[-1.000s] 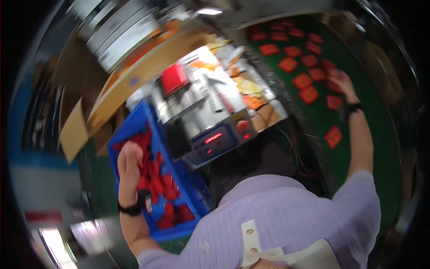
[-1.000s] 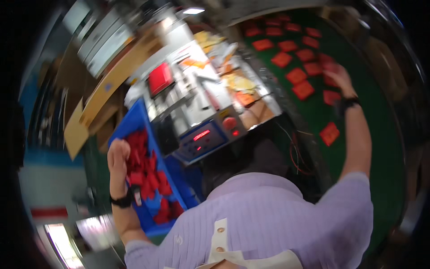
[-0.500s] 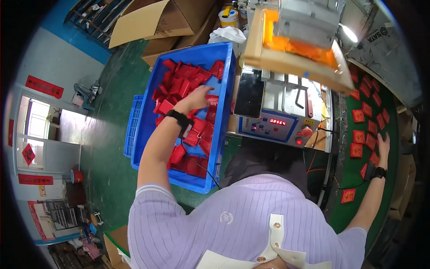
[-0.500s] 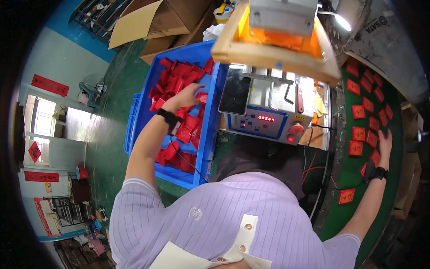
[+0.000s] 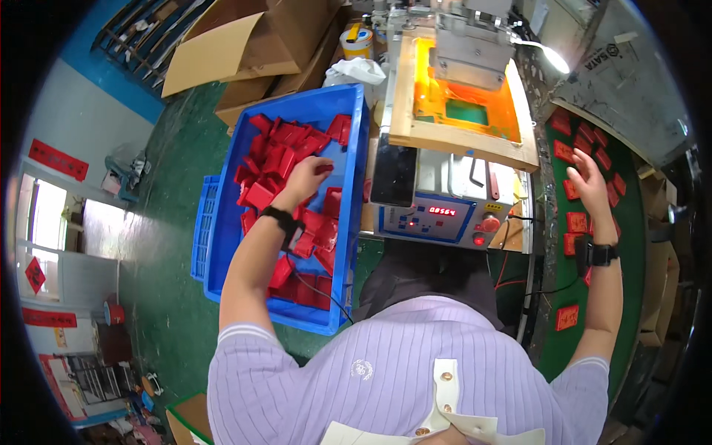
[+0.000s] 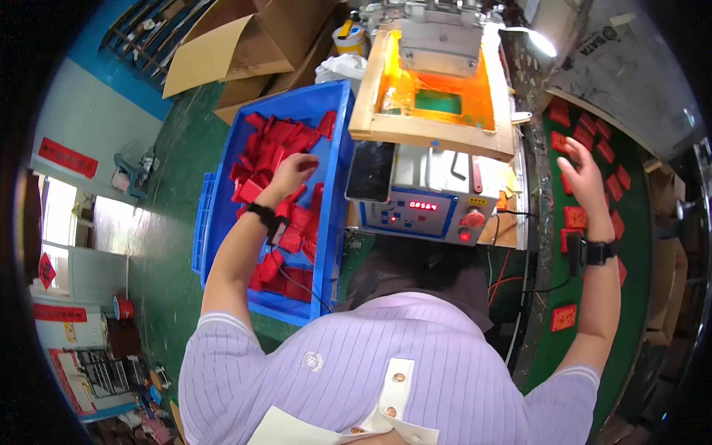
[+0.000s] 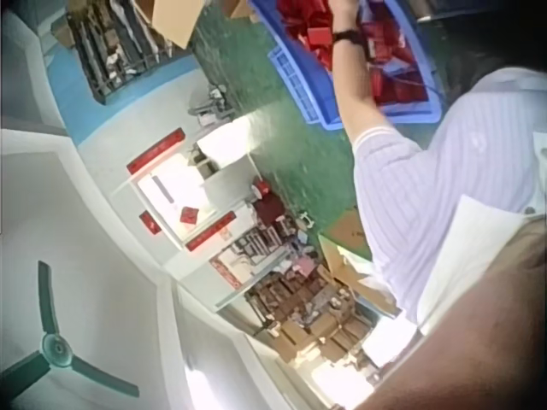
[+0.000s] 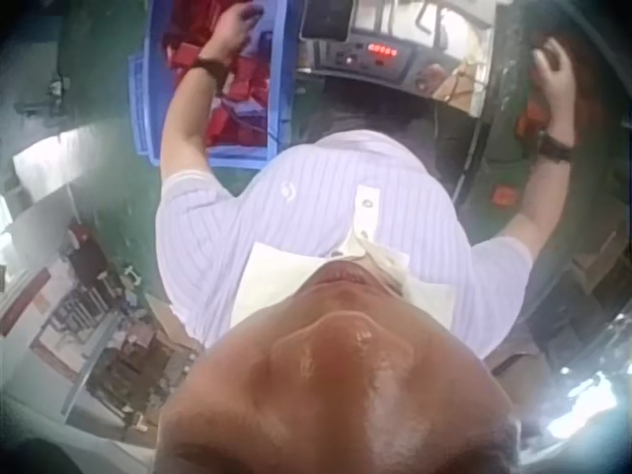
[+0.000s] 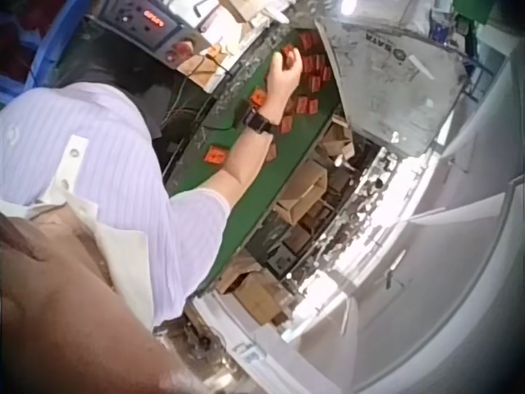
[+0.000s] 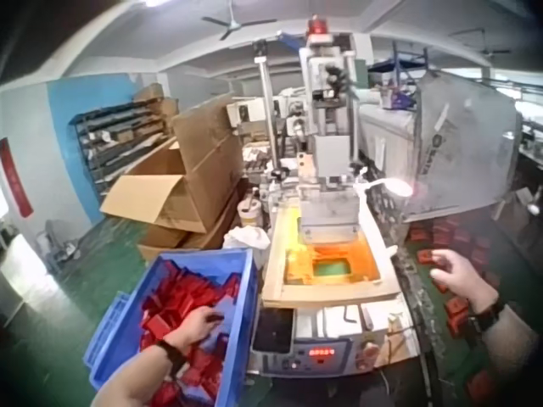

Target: Operating a pad printing machine to apply designs to small red tags.

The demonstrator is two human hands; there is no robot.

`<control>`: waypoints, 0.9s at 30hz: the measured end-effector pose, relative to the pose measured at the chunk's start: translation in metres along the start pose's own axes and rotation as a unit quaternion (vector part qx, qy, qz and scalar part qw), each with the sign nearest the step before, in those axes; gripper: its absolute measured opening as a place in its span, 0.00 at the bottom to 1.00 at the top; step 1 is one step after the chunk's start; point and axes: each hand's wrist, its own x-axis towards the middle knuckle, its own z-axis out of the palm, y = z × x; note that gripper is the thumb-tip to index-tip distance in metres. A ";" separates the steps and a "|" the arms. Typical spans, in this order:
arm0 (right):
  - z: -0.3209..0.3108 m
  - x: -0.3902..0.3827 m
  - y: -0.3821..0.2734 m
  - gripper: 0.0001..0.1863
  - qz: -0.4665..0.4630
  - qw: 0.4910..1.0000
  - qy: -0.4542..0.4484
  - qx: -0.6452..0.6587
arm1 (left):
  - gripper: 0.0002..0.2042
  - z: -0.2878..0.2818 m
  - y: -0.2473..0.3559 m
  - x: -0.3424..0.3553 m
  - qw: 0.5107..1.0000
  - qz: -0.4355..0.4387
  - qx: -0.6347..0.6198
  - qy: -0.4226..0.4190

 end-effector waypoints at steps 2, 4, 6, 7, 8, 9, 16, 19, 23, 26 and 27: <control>0.017 0.008 -0.027 0.25 -0.014 1.000 -0.016 0.006 | 0.16 -0.020 0.014 -0.006 0.998 0.009 0.006 0.067; 0.028 0.022 -0.034 0.26 -0.029 0.999 -0.035 0.028 | 0.15 -0.038 0.020 -0.010 0.990 -0.006 -0.103 0.093; 0.039 0.033 -0.053 0.25 -0.054 0.997 -0.052 0.024 | 0.14 -0.063 0.049 -0.013 0.988 -0.002 -0.131 0.078; 0.043 0.041 -0.050 0.25 -0.060 0.994 -0.069 0.057 | 0.14 -0.073 0.072 -0.014 0.988 -0.019 -0.128 0.081; 0.050 0.046 -0.059 0.25 -0.070 0.989 -0.087 0.099 | 0.14 -0.083 0.084 -0.017 0.988 -0.003 -0.124 0.095; 0.054 0.053 -0.061 0.26 -0.075 0.989 -0.093 0.087 | 0.13 -0.092 0.102 -0.017 0.989 -0.009 -0.115 0.095; 0.089 0.093 -0.095 0.30 -0.208 0.954 -0.167 0.136 | 0.14 -0.104 0.167 -0.007 0.949 0.008 -0.310 0.062; 0.107 0.101 -0.121 0.35 -0.314 0.939 -0.140 0.002 | 0.15 -0.097 0.194 0.015 0.944 0.029 -0.328 0.029; 0.115 0.108 -0.182 0.38 -0.137 0.950 -0.272 -0.064 | 0.15 -0.084 0.225 0.049 0.936 0.053 -0.347 -0.024; 0.120 0.114 -0.159 0.38 -0.242 0.954 -0.168 0.045 | 0.15 -0.067 0.241 0.082 0.932 0.059 -0.354 -0.045; 0.118 0.114 -0.156 0.36 -0.234 0.957 -0.157 0.075 | 0.14 -0.062 0.242 0.092 0.941 0.085 -0.327 -0.025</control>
